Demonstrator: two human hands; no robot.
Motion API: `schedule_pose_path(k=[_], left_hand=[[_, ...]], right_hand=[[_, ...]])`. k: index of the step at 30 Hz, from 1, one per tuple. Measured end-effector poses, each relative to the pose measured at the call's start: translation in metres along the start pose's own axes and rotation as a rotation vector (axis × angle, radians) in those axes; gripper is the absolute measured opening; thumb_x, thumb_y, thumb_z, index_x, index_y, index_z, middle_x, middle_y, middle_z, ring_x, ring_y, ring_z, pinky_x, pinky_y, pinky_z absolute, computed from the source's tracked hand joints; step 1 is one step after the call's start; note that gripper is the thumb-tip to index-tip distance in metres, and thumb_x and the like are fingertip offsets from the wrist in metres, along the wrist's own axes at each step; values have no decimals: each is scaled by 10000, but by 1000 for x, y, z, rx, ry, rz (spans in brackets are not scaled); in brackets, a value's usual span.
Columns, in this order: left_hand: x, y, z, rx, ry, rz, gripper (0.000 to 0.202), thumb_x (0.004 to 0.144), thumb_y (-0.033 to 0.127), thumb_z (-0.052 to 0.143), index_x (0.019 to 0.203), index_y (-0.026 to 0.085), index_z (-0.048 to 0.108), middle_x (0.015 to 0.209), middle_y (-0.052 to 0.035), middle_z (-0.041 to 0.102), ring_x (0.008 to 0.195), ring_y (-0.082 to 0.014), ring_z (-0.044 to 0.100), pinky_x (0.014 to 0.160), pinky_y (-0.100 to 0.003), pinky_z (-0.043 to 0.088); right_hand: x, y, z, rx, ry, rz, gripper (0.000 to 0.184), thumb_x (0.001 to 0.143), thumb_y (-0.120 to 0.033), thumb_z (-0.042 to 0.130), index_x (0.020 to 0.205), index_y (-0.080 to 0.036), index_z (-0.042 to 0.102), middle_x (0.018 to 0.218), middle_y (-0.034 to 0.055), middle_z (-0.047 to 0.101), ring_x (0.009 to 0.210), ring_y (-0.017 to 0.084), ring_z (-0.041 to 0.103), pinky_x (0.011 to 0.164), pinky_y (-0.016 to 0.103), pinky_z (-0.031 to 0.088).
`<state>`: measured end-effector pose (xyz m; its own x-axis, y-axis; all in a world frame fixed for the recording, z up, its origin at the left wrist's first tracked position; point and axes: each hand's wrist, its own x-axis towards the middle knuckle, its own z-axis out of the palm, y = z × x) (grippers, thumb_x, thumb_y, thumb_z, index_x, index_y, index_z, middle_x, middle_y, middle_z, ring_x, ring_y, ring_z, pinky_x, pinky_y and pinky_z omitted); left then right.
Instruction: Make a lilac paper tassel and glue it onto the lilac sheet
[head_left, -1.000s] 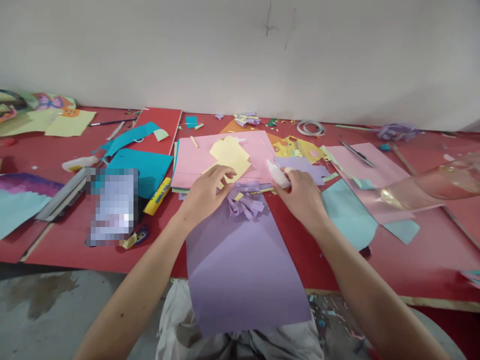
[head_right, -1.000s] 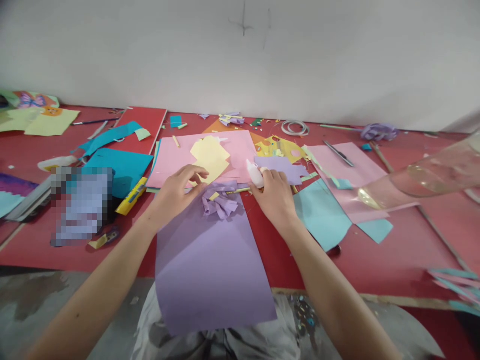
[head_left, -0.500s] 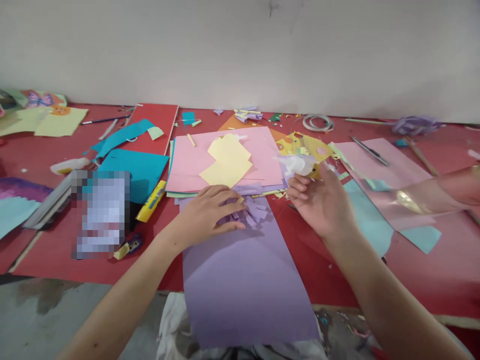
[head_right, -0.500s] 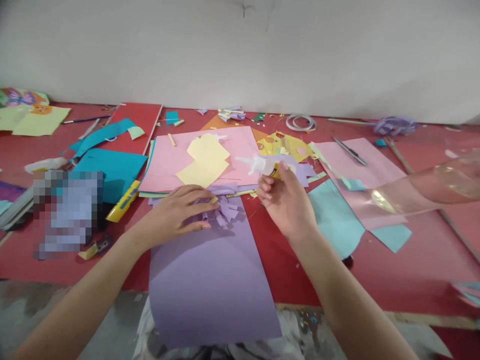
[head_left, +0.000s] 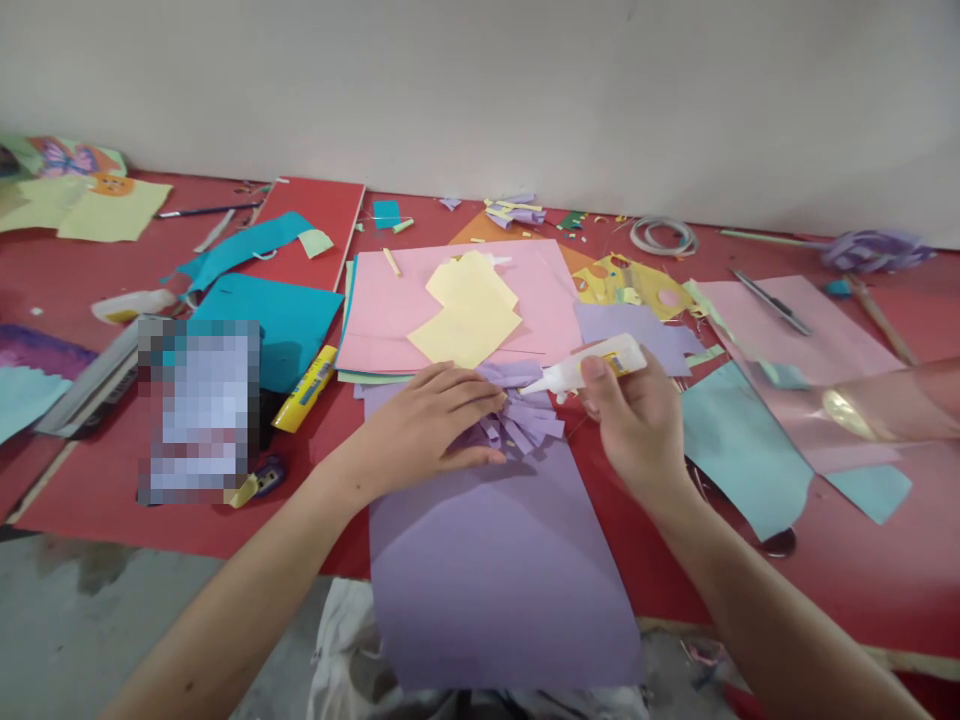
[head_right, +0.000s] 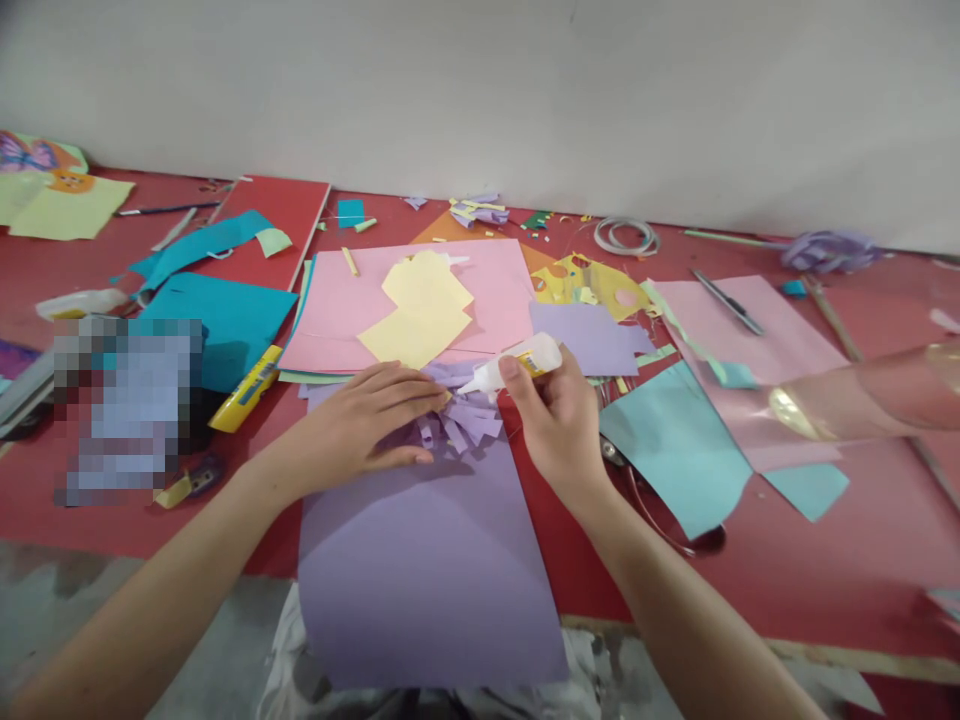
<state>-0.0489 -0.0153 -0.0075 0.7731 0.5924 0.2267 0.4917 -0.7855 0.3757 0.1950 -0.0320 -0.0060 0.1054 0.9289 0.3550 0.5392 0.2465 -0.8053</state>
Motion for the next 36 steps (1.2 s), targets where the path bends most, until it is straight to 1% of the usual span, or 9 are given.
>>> schedule_pose_path(k=[3,5,7,11,17,22,26,31,36], left_hand=[[-1,1,1,-32,8,-37,513,975,565,534,1331,205,609,1395,-96,652,1342,-249,556,1226,-447,330],[-2,1,1,-31,6,-42,494,974,567,536,1308,213,620,1393,-89,655,1344,-244,558,1235,-450,316],[-2,1,1,-20,5,-37,490,977,572,524,1302,218,622,1392,-84,656,1350,-239,554,1241,-456,301],[-2,0,2,11,-6,-13,493,992,570,494,1312,217,621,1394,-94,646,1340,-248,550,1223,-472,310],[-1,0,2,54,-3,57,431,1004,534,489,1299,276,667,1364,-107,637,1291,-263,561,1153,-468,372],[-2,0,2,56,8,57,434,997,544,490,1288,292,690,1357,-110,637,1293,-268,560,1148,-470,375],[-2,0,1,59,4,57,438,1005,541,474,1291,291,690,1365,-110,632,1291,-267,564,1150,-471,370],[-1,-1,1,62,5,60,422,1007,537,474,1282,303,692,1352,-103,634,1271,-262,574,1140,-472,377],[-2,-1,2,62,3,48,420,1007,534,475,1289,307,690,1359,-100,633,1282,-261,568,1153,-485,366]], right_hand=[[-2,-4,4,-49,17,37,375,946,-593,581,801,-253,519,577,-28,545,482,156,519,466,293,420],[-4,-6,6,-75,-15,-1,347,954,-575,578,852,-244,563,642,-2,623,531,166,583,506,295,464],[-6,-7,7,-115,-31,-37,342,958,-569,572,870,-239,586,678,17,654,564,174,610,519,295,474],[-6,-7,8,-160,-24,-59,353,958,-576,563,867,-236,594,693,33,661,591,186,621,518,295,475],[-7,-6,9,-156,-33,-52,353,944,-575,584,850,-234,576,660,22,656,560,176,611,499,283,475],[-9,-9,10,-161,-85,-92,313,946,-530,595,873,-226,594,715,34,698,576,167,629,510,270,495],[-10,-8,10,-164,-98,-113,279,953,-494,598,904,-219,607,728,37,711,573,162,629,513,264,501],[-11,-8,10,-183,-105,-123,291,949,-508,599,916,-219,616,725,37,710,548,157,608,502,266,495],[-10,-8,9,-162,-125,-129,295,938,-515,616,916,-221,613,736,36,712,572,165,627,521,272,497]])
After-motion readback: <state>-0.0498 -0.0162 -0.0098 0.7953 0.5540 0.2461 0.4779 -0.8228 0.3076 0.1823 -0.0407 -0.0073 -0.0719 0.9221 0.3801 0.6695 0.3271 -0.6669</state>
